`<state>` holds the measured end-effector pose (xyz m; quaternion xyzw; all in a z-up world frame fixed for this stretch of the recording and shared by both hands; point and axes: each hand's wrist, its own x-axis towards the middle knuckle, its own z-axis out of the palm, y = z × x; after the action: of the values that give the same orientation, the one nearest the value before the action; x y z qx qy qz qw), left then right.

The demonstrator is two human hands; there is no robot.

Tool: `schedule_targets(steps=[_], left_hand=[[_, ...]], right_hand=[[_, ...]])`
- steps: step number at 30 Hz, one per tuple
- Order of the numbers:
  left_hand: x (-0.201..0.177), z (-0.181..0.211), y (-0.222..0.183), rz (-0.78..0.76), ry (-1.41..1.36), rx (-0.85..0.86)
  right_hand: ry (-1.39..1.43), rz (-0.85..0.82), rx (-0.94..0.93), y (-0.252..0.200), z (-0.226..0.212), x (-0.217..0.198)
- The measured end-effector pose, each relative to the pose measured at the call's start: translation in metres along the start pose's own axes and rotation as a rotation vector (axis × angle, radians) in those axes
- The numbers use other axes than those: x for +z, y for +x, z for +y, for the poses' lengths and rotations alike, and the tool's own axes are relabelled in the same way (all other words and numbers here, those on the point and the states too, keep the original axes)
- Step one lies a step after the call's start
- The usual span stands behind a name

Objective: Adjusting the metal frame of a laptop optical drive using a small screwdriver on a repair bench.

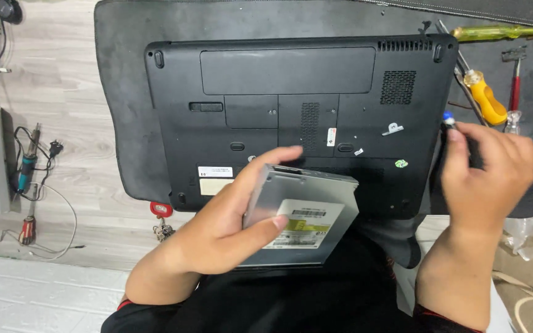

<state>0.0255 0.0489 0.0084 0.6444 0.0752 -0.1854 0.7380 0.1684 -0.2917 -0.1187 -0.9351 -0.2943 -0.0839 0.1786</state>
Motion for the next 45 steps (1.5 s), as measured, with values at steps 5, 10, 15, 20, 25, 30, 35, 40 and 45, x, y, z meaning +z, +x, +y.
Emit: schedule_targets(steps=[5, 10, 15, 20, 25, 30, 35, 40, 45], left_hand=[[0.002, 0.002, 0.015, -0.042, 0.067, 0.013], [0.013, 0.001, 0.033, -0.165, 0.014, -0.13], [0.024, -0.004, 0.044, -0.2, 0.014, -0.156], [0.028, -0.007, 0.045, -0.211, 0.033, -0.163], [0.028, -0.005, 0.046, -0.223, 0.029, -0.2], [0.028, -0.003, 0.044, -0.224, 0.06, -0.2], [0.029, -0.003, 0.042, -0.216, 0.063, -0.191], [0.026, -0.004, 0.041, -0.199, 0.11, -0.207], [0.021, 0.004, 0.036, -0.166, 0.197, -0.278]], right_hand=[[0.404, 0.084, 0.173, -0.019, -0.012, -0.023], [1.767, -0.892, 0.146, -0.024, 0.03, -0.076], [1.224, 0.142, 0.23, 0.011, -0.141, -0.054], [1.243, 0.022, 0.3, 0.027, -0.156, -0.057], [1.129, 0.086, 0.173, 0.03, -0.153, -0.046], [1.185, 0.097, 0.013, 0.034, -0.147, -0.037], [1.127, 0.161, 0.165, 0.04, -0.167, -0.044], [1.467, -0.863, -0.038, 0.036, -0.076, -0.056], [0.895, 0.151, -0.07, 0.016, -0.133, -0.043]])
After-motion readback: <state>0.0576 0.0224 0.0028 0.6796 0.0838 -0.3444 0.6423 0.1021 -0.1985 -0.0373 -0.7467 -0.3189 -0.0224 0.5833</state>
